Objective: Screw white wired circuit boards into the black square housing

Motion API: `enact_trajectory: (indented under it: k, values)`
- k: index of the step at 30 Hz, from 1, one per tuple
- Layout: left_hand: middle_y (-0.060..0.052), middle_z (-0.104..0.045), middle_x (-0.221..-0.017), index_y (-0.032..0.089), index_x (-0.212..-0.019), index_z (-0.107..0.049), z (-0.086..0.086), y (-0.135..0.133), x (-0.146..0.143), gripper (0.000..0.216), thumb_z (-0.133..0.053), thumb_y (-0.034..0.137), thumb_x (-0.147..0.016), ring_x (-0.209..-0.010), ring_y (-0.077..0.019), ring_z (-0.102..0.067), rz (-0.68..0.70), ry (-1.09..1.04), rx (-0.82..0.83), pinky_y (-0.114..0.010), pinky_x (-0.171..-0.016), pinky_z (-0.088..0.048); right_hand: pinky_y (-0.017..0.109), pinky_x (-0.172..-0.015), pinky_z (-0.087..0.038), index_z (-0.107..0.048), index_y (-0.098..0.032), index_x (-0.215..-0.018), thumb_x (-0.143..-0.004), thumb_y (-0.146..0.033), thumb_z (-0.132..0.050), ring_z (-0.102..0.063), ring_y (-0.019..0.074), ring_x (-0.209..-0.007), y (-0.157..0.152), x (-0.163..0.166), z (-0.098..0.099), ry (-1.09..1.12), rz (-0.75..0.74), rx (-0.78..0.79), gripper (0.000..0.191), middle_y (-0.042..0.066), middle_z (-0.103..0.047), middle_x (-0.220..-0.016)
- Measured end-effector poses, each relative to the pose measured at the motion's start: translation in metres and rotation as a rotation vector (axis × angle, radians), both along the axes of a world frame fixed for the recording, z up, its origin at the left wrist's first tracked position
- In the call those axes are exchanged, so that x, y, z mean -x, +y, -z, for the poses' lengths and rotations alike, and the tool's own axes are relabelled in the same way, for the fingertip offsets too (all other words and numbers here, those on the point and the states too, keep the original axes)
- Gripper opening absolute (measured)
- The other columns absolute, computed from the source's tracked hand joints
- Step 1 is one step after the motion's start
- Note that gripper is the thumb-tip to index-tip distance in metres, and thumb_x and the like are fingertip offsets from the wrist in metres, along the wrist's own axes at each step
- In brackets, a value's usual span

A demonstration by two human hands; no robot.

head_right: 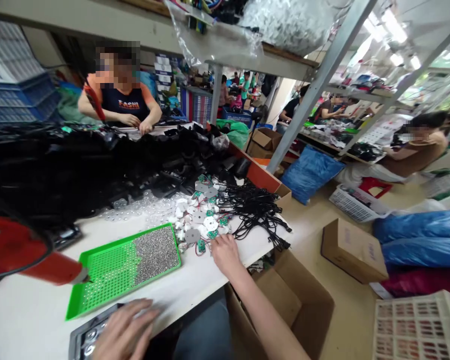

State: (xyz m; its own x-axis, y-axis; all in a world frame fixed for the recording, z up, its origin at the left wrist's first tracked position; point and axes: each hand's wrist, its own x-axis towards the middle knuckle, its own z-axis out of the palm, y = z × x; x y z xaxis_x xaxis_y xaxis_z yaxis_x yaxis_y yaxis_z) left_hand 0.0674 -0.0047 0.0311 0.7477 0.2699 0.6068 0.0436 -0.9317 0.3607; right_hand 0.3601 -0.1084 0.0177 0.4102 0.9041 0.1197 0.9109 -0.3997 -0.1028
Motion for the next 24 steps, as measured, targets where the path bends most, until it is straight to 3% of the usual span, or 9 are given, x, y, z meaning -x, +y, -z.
enact_trajectory:
  k: [3, 8, 12, 16, 19, 21, 24]
  values:
    - [-0.007, -0.066, -0.114, 0.026, -0.114, -0.062, -0.013, -0.013, -0.052, 0.027, -0.052, 0.021, -0.089, -0.103, -0.0220, -0.061, 0.063, 0.238, 0.017, -0.034, -0.086, -0.050, 0.039, -0.083, -0.034, -0.068, -0.015, -0.084, -0.090, -0.020, -0.047, -0.057, 0.0249, -0.088, 0.002, -0.001, -0.004, 0.044, -0.004, 0.049, 0.023, 0.012, -0.068, -0.083]
    - [-0.011, -0.065, -0.119, 0.020, -0.121, -0.060, -0.017, -0.021, -0.106, 0.039, -0.052, 0.012, -0.083, -0.105, -0.0277, -0.060, -0.007, 0.575, -0.007, -0.043, -0.089, -0.046, 0.037, -0.084, -0.035, -0.067, -0.018, -0.073, -0.082, -0.030, -0.059, -0.057, 0.0242, -0.095, -0.020, -0.005, -0.011, 0.170, -0.088, 0.089, 0.017, 0.008, -0.066, -0.093]
    - [-0.015, -0.063, -0.122, 0.015, -0.122, -0.059, -0.016, -0.013, -0.136, 0.044, -0.044, 0.004, -0.082, -0.106, -0.0303, -0.059, -0.094, 0.671, -0.108, -0.046, -0.089, -0.043, 0.037, -0.091, -0.035, -0.069, -0.020, -0.087, -0.079, -0.032, -0.064, -0.055, 0.0234, -0.103, -0.035, -0.004, -0.012, 0.267, -0.125, 0.074, 0.015, 0.006, -0.065, -0.108]
    - [-0.014, -0.057, -0.133, 0.016, -0.128, -0.055, -0.012, 0.001, -0.155, 0.049, -0.047, 0.007, -0.081, -0.122, -0.0317, -0.050, 0.000, 0.662, -0.102, -0.048, -0.101, -0.033, 0.038, -0.095, -0.035, -0.067, -0.019, -0.088, -0.078, -0.020, -0.062, -0.056, 0.0239, -0.100, -0.039, -0.003, -0.018, 0.319, -0.147, 0.047, 0.012, 0.008, -0.066, -0.100]
    - [-0.013, -0.060, -0.129, 0.018, -0.131, -0.053, -0.009, 0.008, -0.163, 0.051, -0.055, 0.016, -0.079, -0.121, -0.0316, -0.049, 0.064, 0.653, -0.003, -0.050, -0.103, -0.028, 0.037, -0.093, -0.037, -0.065, -0.019, -0.089, -0.082, -0.019, -0.055, -0.057, 0.0226, -0.098, -0.037, -0.009, -0.030, 0.434, -0.084, -0.122, 0.012, 0.007, -0.066, -0.096]
    - [-0.013, -0.065, -0.121, 0.020, -0.128, -0.055, -0.009, 0.010, -0.167, 0.050, -0.060, 0.025, -0.079, -0.117, -0.0319, -0.051, 0.065, 0.609, 0.146, -0.051, -0.104, -0.026, 0.034, -0.086, -0.042, -0.063, -0.019, -0.089, -0.081, -0.018, -0.053, -0.059, 0.0199, -0.088, -0.032, -0.016, -0.040, 0.557, -0.029, -0.271, 0.013, 0.004, -0.066, -0.090]
    - [-0.009, -0.071, -0.100, 0.022, -0.106, -0.067, -0.012, 0.013, -0.175, 0.029, -0.060, 0.032, -0.079, -0.105, -0.0299, -0.056, 0.056, 0.512, 0.374, -0.048, -0.102, -0.027, 0.028, -0.073, -0.045, -0.061, -0.020, -0.081, -0.075, -0.017, -0.055, -0.059, 0.0156, -0.073, -0.019, -0.029, -0.054, 0.676, -0.042, -0.368, 0.009, 0.000, -0.065, -0.078]
